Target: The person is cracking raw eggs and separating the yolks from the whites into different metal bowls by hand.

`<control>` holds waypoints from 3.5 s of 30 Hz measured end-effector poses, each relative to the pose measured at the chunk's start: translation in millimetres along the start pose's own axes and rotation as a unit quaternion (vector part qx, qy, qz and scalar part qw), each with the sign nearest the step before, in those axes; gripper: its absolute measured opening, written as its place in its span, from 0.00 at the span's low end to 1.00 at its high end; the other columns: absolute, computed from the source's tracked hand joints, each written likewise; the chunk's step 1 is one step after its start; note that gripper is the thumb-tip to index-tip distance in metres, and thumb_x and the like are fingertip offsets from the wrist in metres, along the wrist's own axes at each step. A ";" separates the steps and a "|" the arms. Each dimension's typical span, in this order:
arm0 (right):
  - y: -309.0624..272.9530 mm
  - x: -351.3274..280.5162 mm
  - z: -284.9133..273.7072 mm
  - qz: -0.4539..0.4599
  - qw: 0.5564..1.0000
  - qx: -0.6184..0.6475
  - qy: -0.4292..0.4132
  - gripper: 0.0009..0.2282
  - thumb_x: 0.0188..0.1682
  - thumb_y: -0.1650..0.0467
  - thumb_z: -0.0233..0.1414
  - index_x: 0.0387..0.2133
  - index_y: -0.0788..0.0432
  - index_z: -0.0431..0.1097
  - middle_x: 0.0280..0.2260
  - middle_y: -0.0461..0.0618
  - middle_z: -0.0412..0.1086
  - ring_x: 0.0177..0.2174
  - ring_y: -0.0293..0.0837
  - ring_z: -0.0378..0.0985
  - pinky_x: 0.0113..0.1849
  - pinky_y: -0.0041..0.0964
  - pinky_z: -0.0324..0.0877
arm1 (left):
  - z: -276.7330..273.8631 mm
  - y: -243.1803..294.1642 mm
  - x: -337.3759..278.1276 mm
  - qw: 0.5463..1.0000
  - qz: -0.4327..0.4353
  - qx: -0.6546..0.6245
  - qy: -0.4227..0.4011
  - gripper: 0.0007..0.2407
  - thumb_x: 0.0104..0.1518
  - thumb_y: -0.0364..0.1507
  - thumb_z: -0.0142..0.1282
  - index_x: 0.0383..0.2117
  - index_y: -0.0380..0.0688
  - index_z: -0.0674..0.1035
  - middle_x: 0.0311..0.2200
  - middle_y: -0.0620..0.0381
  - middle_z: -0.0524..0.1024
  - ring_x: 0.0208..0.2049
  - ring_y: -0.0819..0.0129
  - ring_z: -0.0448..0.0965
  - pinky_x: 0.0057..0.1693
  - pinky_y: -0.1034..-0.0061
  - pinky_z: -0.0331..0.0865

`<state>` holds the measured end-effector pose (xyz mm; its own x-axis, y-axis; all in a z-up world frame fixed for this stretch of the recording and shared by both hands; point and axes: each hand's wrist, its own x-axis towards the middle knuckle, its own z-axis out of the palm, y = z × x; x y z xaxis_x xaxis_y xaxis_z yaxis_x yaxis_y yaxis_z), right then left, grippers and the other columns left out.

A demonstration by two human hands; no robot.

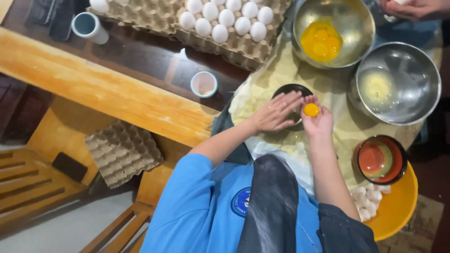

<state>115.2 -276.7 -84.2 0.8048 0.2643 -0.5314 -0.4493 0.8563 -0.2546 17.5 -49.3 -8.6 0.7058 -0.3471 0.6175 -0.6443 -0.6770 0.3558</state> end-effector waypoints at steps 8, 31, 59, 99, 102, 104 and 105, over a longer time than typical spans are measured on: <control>0.2 -10.9 14.8 0.013 1.000 -0.007 0.010 0.22 0.60 0.66 0.29 0.52 0.67 0.70 0.50 0.60 0.75 0.51 0.53 0.78 0.57 0.52 0.71 | -43.0 -1.7 -49.2 0.986 0.112 -0.011 -0.123 0.30 0.70 0.46 0.26 0.71 0.34 0.54 0.71 0.36 0.53 0.72 0.46 0.54 0.70 0.53 0.58; 4.6 -44.7 70.0 0.070 0.990 -0.107 -0.059 0.14 0.53 0.73 0.50 0.49 0.67 0.73 0.48 0.62 0.76 0.50 0.54 0.80 0.55 0.50 0.75 | -36.5 26.1 -20.5 0.955 -0.172 -0.214 0.112 0.12 0.68 0.32 0.45 0.43 0.48 0.84 0.42 0.58 0.83 0.46 0.59 0.83 0.53 0.68 0.77; -31.0 -70.6 167.5 -0.055 0.992 -0.104 -0.037 0.28 0.56 0.57 0.42 0.60 0.68 0.64 0.60 0.66 0.65 0.62 0.60 0.67 0.65 0.53 0.60 | -8.3 6.7 0.7 0.971 -0.160 -0.160 0.079 0.12 0.68 0.32 0.46 0.47 0.46 0.82 0.40 0.53 0.81 0.44 0.53 0.82 0.52 0.63 0.76; 12.1 -104.3 63.3 -0.035 0.799 -0.598 0.050 0.32 0.56 0.72 0.51 0.70 0.53 0.38 0.66 0.77 0.40 0.45 0.83 0.72 0.35 0.64 0.82 | -12.5 -12.8 -9.9 0.876 -0.442 -0.188 -0.043 0.17 0.62 0.31 0.50 0.58 0.46 0.76 0.47 0.47 0.82 0.46 0.49 0.82 0.52 0.58 0.76; 12.8 -112.1 72.3 -0.041 0.809 -0.585 0.052 0.30 0.55 0.74 0.49 0.68 0.50 0.41 0.65 0.77 0.44 0.44 0.83 0.72 0.34 0.66 0.81 | -30.3 0.2 3.5 0.868 -0.448 -0.212 -0.024 0.19 0.59 0.27 0.50 0.57 0.43 0.76 0.45 0.43 0.82 0.37 0.49 0.84 0.43 0.60 0.79; 9.4 -111.7 72.1 -0.040 0.816 -0.574 0.049 0.29 0.55 0.74 0.49 0.67 0.48 0.42 0.63 0.76 0.47 0.43 0.81 0.74 0.34 0.65 0.82 | -43.7 8.2 17.6 0.858 -0.454 -0.239 -0.015 0.19 0.58 0.26 0.50 0.58 0.41 0.76 0.46 0.42 0.82 0.30 0.51 0.86 0.38 0.64 0.80; 7.3 -109.9 68.3 -0.028 0.829 -0.555 0.055 0.29 0.54 0.74 0.49 0.66 0.43 0.43 0.63 0.75 0.50 0.42 0.80 0.76 0.34 0.64 0.82 | -47.9 11.1 23.2 0.853 -0.458 -0.251 -0.008 0.19 0.57 0.25 0.51 0.57 0.40 0.76 0.45 0.40 0.81 0.30 0.50 0.86 0.36 0.65 0.81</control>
<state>49.9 -269.2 27.5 0.8236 0.1442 -0.5485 -0.5415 -0.0872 -0.8361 12.5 -33.8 43.3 0.9821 0.1664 -0.0885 0.1370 -0.3075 0.9416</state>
